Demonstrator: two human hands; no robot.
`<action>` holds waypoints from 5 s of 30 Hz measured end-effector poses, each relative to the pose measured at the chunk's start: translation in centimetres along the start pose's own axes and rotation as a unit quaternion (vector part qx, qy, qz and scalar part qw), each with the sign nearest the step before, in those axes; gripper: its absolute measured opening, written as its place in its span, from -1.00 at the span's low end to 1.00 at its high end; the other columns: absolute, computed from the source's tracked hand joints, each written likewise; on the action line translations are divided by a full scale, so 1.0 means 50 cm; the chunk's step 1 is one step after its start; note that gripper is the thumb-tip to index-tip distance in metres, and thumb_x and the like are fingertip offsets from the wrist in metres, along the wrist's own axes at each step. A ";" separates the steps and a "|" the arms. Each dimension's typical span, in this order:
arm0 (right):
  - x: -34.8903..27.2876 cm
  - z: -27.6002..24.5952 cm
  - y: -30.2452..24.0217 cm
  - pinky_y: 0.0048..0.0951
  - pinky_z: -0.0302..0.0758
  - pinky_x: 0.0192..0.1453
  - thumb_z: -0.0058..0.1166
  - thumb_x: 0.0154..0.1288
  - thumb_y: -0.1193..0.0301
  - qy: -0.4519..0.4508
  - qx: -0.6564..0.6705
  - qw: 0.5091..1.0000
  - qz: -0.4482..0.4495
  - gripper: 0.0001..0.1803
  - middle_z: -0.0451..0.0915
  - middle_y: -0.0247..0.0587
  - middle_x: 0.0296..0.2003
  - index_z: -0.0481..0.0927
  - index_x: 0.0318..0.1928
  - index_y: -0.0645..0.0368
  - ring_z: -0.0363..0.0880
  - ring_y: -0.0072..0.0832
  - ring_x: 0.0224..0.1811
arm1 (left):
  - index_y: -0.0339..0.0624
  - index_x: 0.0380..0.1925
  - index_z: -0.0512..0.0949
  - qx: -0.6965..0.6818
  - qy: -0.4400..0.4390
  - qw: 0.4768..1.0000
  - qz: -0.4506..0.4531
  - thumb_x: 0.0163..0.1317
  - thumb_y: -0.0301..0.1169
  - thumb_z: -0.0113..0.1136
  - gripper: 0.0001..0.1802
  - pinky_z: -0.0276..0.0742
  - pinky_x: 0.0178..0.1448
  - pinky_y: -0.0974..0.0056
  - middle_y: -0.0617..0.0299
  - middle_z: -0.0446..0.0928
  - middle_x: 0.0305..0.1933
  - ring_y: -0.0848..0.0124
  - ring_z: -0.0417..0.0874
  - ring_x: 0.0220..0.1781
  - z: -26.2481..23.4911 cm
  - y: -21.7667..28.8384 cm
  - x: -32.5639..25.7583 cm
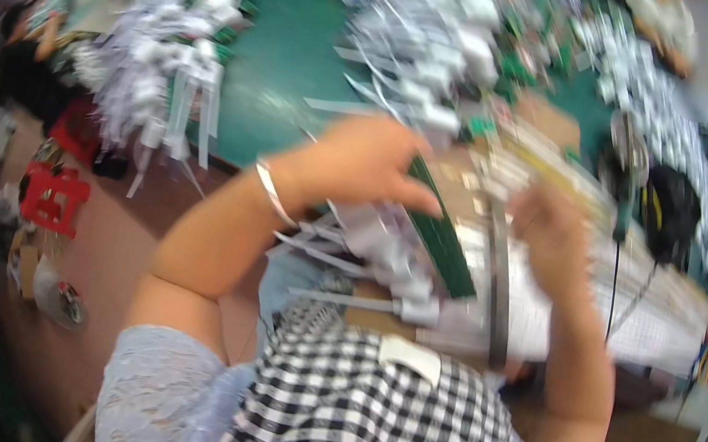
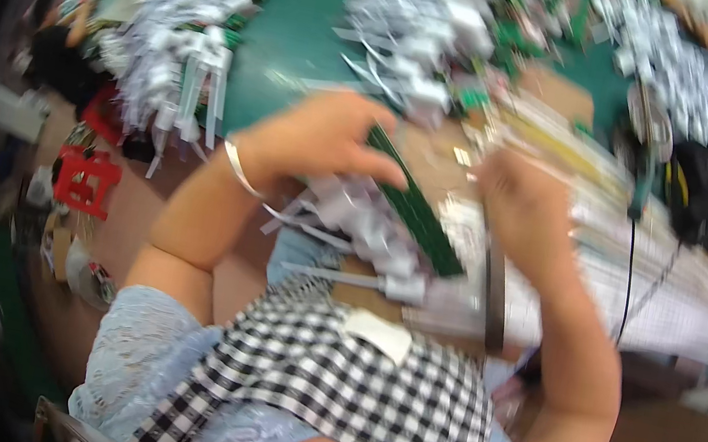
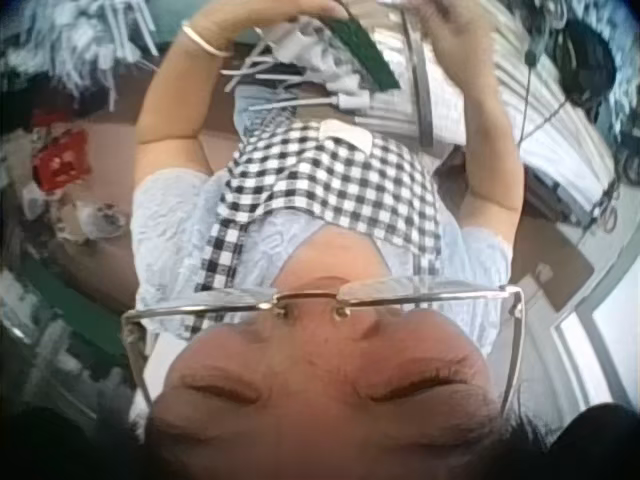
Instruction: The person assembles electronic components by inserting white plastic connectors into a green circuit board. They repeatedly pick up connectors from a pile on the table, align them with the board, and press them into place. The person handles the board and connectors by hand, occasionally adjusting the position of the board on the work surface.
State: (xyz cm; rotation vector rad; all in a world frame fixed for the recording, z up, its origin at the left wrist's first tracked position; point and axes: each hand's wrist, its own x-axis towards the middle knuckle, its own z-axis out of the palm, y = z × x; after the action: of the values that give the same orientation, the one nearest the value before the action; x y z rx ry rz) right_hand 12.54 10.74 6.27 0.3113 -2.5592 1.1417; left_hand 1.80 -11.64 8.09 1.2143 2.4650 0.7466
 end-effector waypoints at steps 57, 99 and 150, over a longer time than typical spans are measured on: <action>-0.114 -0.011 0.077 -0.54 0.40 -0.23 0.11 0.19 0.51 -0.005 0.206 0.969 0.139 -0.94 0.51 -0.36 -0.48 0.51 -0.40 0.21 0.44 -0.63 -0.39 | -0.15 -0.50 0.47 -0.356 0.025 0.924 -0.137 -0.03 -0.35 0.40 -0.74 0.16 -0.56 0.56 0.46 0.39 -0.58 0.71 0.29 -0.61 0.045 -0.117 -0.027; 0.080 0.105 -0.025 -0.61 0.46 -0.23 -0.01 0.30 0.48 0.015 0.418 0.876 0.238 -0.71 0.58 -0.32 -0.26 0.49 0.01 0.27 0.54 -0.64 -0.31 | -0.34 -0.07 0.55 -0.470 0.201 0.857 0.066 0.24 -0.51 0.10 -0.73 0.45 0.03 0.41 0.21 0.58 -0.09 0.52 0.54 -0.10 0.083 -0.019 0.039; 0.166 0.228 -0.049 -0.19 0.47 -0.15 0.22 -0.01 0.18 0.024 0.186 0.974 0.124 -0.61 0.60 0.09 -0.37 0.55 -0.30 0.25 0.58 -0.03 -0.27 | 0.04 0.42 -0.27 -0.476 0.167 0.860 -0.082 0.31 0.14 -0.15 -0.13 0.18 0.35 0.19 -0.03 0.09 0.41 0.20 0.21 0.37 0.010 -0.054 0.027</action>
State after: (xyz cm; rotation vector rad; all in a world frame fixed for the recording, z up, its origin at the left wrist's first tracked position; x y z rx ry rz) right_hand 3.38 0.04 3.88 0.0455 -2.3790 1.7024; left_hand -0.52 -11.76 6.11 0.5002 1.8729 1.9215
